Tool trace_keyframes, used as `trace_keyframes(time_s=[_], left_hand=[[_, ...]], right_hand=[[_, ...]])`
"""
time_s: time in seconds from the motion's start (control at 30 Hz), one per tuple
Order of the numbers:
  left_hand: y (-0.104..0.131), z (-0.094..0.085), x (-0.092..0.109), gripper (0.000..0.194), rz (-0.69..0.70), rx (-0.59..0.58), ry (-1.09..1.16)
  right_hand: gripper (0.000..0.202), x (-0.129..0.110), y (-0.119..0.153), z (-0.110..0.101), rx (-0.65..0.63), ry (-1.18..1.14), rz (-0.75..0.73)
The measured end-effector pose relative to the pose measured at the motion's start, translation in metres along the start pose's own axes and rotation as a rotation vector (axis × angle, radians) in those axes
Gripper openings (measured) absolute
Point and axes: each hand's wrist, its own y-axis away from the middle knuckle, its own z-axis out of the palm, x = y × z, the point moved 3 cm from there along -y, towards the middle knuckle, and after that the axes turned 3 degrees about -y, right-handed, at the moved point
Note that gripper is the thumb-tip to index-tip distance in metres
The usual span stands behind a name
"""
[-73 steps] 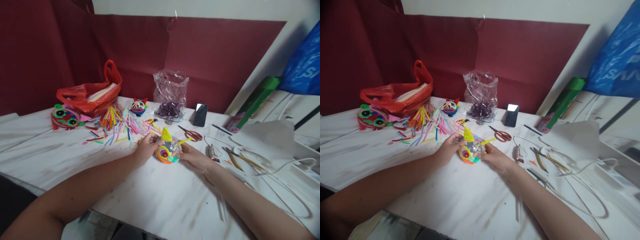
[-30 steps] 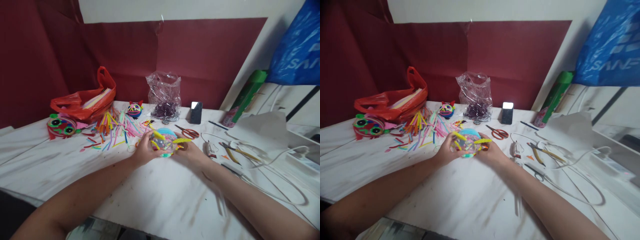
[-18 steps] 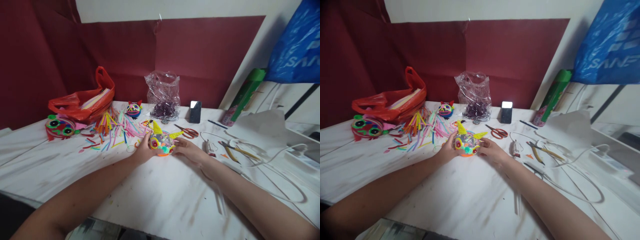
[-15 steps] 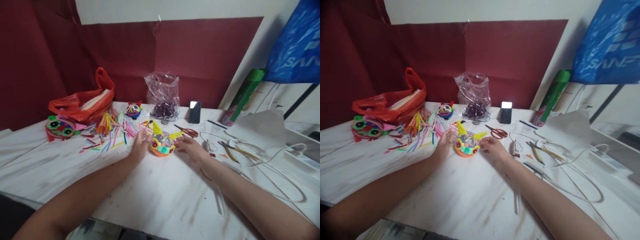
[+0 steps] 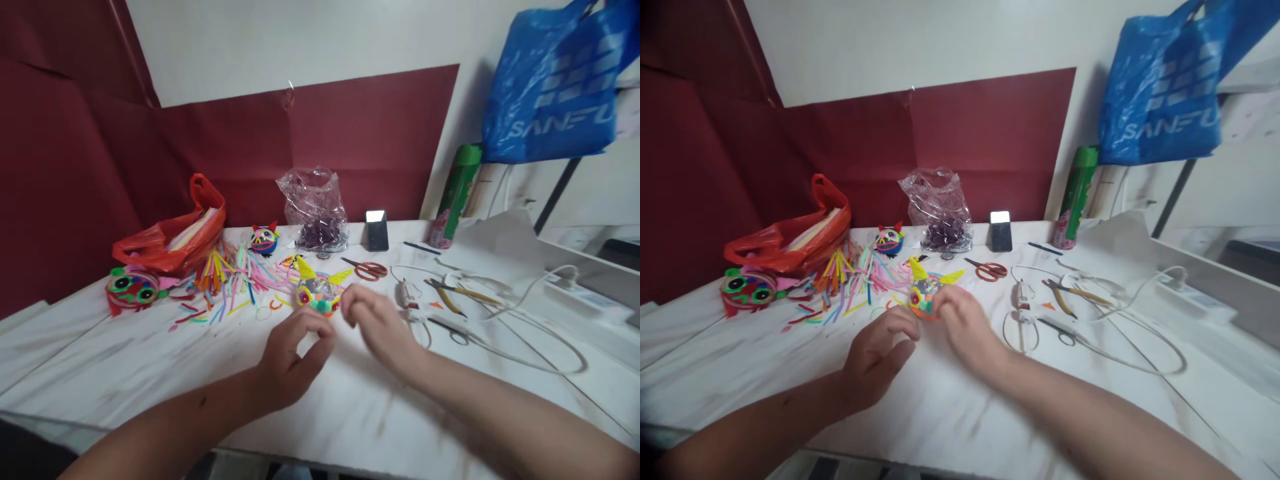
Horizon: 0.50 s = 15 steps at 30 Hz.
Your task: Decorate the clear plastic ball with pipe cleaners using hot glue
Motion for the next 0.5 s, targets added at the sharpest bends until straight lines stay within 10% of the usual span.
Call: trace_keyframes(time_s=[0.2, 0.5], left_hand=[[0.041, -0.015, -0.015, 0.011, -0.32, -0.031, -0.043], [0.082, 0.009, -0.014, 0.012, -0.469, -0.024, -0.063]], right_hand=[[0.017, 0.028, 0.04, 0.057, -0.352, -0.29, 0.332], [0.033, 0.054, 0.07, 0.059, -0.481, -0.621, 0.545]])
